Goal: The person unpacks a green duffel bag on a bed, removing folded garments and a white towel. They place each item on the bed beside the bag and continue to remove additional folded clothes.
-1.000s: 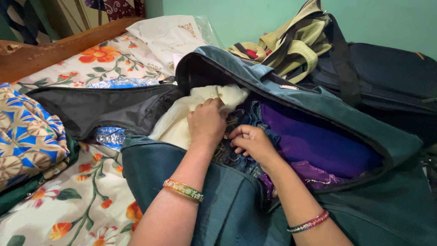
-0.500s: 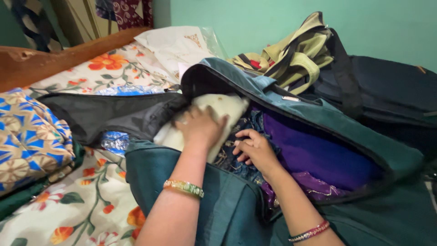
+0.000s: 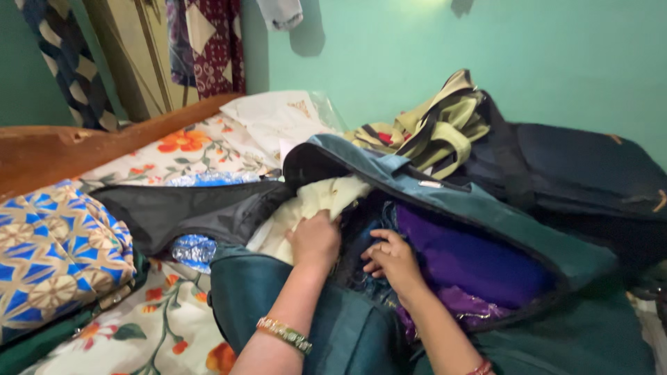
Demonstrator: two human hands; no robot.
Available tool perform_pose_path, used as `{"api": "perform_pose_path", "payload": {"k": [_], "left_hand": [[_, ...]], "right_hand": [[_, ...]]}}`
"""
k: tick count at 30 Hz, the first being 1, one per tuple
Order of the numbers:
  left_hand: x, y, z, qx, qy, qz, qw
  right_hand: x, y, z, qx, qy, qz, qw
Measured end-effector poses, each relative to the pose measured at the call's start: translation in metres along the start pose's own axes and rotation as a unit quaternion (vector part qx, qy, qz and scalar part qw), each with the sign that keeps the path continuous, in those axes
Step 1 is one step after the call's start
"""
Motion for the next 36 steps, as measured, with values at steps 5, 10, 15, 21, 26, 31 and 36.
{"api": "perform_pose_path", "payload": {"k": [5,10,15,21,26,31,36], "left_hand": [[-0.004,-0.01,0.004,0.05,0.052,0.019,0.997],[-0.016,-0.038,-0.024,0.128,0.055,0.069,0.988],[-0.033,-0.072,-0.052,0.356,0.08,0.136,0.921],[-0.024,-0.059,-0.04,0.272,0.046,0.135,0.952],[-0.001,-0.008,-0.002,0.083,0.018,0.011,0.996],[0.004,0.003,0.005,0.022,0.049,-0.034,0.998],[-0.011,-0.031,-0.012,0.18,0.084,0.02,0.98]], "right_hand": [[0.002,0.002,0.007,-0.084,0.037,-0.043,0.995],[0.006,0.0,0.007,-0.097,0.037,-0.053,0.993],[0.013,-0.014,0.002,-0.088,0.029,-0.047,0.995],[0.054,-0.072,-0.018,0.111,0.056,0.176,0.976],[0.074,-0.093,-0.036,0.386,0.033,0.323,0.864],[0.065,-0.085,-0.034,0.372,0.035,0.316,0.872],[0.054,-0.062,-0.029,0.346,0.036,0.271,0.898]]}}
Point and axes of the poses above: each hand's wrist, its own x-axis away from the middle knuckle, its own z-axis out of the back of the hand, y = z × x, the point moved 8 cm from there along -x, towards the middle knuckle, and after that the axes turned 13 degrees about y, right-handed, at the moved point
